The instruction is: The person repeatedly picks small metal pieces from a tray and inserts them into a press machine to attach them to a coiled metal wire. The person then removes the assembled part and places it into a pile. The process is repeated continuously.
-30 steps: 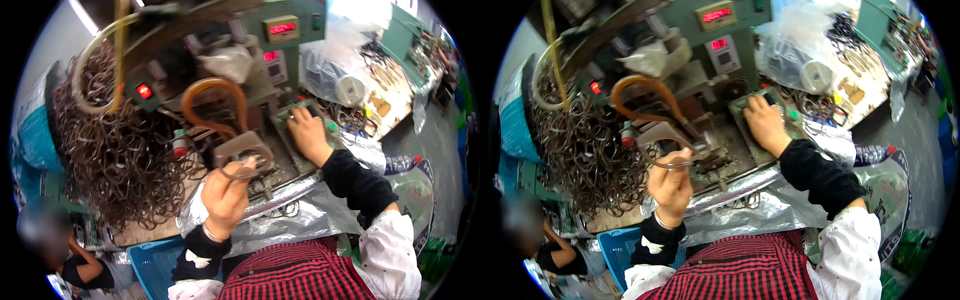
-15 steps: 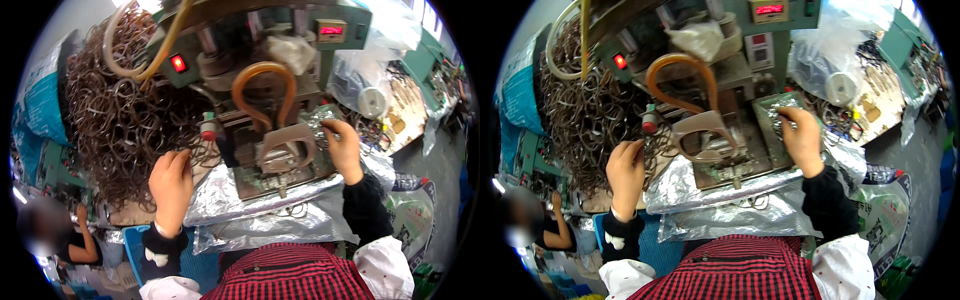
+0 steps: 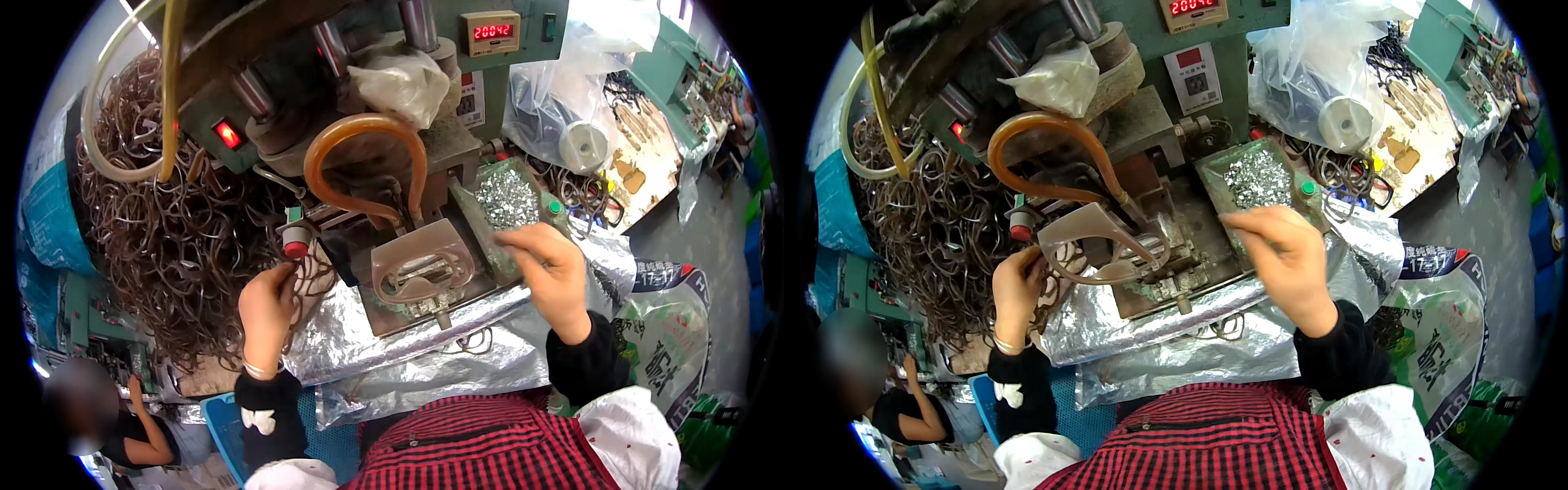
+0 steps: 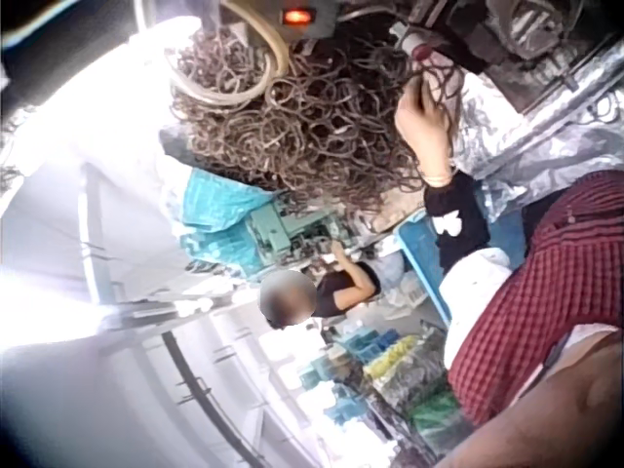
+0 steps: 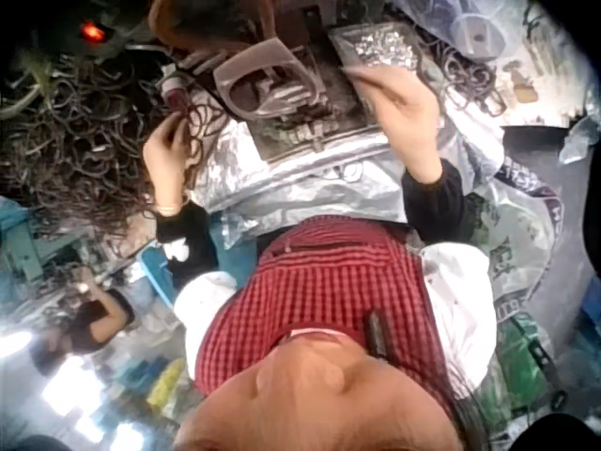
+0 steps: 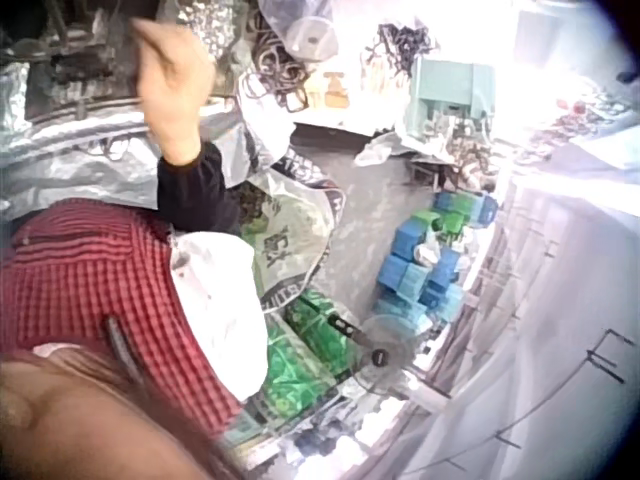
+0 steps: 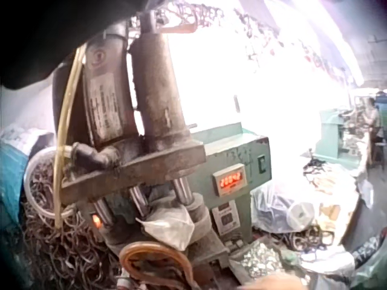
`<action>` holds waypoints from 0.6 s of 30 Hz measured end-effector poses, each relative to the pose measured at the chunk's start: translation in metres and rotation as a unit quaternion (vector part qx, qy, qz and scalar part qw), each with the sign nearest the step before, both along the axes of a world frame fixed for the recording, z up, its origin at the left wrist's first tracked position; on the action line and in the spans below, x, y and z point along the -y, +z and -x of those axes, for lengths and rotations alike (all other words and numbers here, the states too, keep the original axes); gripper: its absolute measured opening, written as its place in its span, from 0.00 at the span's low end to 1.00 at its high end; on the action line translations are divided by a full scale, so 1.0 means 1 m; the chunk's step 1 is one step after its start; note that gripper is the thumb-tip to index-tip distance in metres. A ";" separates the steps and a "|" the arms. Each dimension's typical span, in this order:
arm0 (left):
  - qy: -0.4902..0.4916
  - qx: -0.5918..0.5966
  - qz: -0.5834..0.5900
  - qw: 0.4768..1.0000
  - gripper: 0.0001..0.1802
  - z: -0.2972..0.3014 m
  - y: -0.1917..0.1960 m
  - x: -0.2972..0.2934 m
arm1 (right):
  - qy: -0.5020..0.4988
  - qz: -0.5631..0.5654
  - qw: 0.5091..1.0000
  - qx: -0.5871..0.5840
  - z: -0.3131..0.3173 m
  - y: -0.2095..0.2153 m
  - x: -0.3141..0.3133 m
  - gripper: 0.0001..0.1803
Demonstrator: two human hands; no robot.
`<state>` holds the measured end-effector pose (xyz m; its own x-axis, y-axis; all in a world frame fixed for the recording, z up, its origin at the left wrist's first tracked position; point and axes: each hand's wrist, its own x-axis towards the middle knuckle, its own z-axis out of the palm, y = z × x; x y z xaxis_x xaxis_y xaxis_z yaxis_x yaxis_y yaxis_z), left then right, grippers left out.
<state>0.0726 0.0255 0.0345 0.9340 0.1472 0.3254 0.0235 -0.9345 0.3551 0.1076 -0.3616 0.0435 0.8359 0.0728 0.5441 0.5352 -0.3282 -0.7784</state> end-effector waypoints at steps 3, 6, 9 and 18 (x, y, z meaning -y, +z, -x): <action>0.039 0.114 0.268 0.956 0.14 0.011 -0.004 0.012 | 0.070 0.003 0.996 0.060 -0.028 0.021 -0.035 0.11; 0.097 0.170 0.451 0.871 0.18 0.041 -0.039 0.022 | 0.088 -0.150 0.984 -0.032 -0.035 -0.002 -0.071 0.17; 0.122 0.234 0.434 0.861 0.16 0.043 -0.065 0.040 | 0.108 -0.240 0.955 -0.133 -0.027 0.002 -0.079 0.23; -0.200 0.448 0.182 0.852 0.16 -0.002 0.062 0.092 | 0.196 -0.309 0.909 -0.200 -0.020 0.017 -0.083 0.30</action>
<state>0.0742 -0.0664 0.0965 0.3347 0.1188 0.9348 -0.7035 -0.6285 0.3318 0.1272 -0.2781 0.0607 0.9515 0.1923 0.2402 0.1498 0.3923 -0.9075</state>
